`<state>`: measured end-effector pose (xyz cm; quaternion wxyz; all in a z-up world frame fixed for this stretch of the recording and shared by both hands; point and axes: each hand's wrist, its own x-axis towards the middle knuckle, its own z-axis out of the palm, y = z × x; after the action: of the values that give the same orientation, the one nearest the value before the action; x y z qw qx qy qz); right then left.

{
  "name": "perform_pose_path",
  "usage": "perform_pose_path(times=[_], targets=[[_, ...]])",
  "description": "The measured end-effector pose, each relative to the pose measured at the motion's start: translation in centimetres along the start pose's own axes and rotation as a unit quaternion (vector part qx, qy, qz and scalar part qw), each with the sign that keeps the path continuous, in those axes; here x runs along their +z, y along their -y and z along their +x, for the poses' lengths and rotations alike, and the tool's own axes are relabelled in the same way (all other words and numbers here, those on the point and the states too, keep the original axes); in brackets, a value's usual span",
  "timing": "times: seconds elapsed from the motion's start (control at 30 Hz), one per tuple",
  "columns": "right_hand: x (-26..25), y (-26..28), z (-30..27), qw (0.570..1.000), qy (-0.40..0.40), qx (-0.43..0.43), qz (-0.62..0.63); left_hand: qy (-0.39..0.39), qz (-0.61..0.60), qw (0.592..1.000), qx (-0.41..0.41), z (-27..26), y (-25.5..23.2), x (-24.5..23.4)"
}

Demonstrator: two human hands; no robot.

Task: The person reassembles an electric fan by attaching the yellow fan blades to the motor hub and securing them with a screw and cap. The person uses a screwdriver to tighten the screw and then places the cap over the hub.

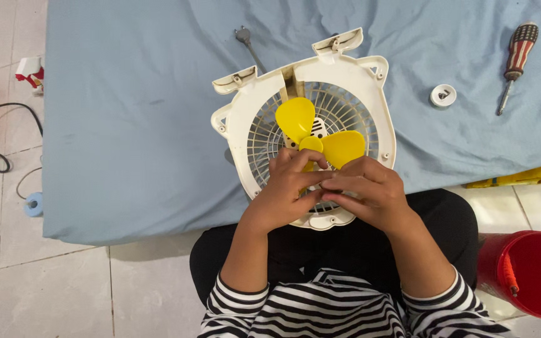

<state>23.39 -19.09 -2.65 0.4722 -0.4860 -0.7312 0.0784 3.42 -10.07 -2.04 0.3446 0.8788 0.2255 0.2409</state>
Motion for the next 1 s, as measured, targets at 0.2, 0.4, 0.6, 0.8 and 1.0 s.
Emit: perform_pose_path(times=[0.2, 0.4, 0.6, 0.8, 1.0], targets=[[0.0, -0.7, 0.4, 0.998, -0.003, -0.046, 0.046, 0.009, -0.017, 1.000, -0.001, -0.2, 0.4, 0.2], [-0.3, -0.7, 0.5, 0.997, 0.038, -0.057, 0.019, -0.001, -0.030, 1.000, -0.001, -0.2, 0.3, 0.0], [-0.2, -0.5, 2.0, 0.999, 0.026, -0.046, -0.007, -0.025, -0.025, 0.999, 0.022, 0.7, 0.7, -0.5], [-1.0, -2.0, 5.9, 0.997, 0.031, -0.057, 0.035, -0.058, -0.016, 0.997, 0.043, 3.0, 1.5, -1.7], [-1.1, -2.4, 5.9, 0.991, 0.066, 0.019, 0.115, -0.085, 0.003, 0.996, 0.037, 3.0, 1.0, -1.1]])
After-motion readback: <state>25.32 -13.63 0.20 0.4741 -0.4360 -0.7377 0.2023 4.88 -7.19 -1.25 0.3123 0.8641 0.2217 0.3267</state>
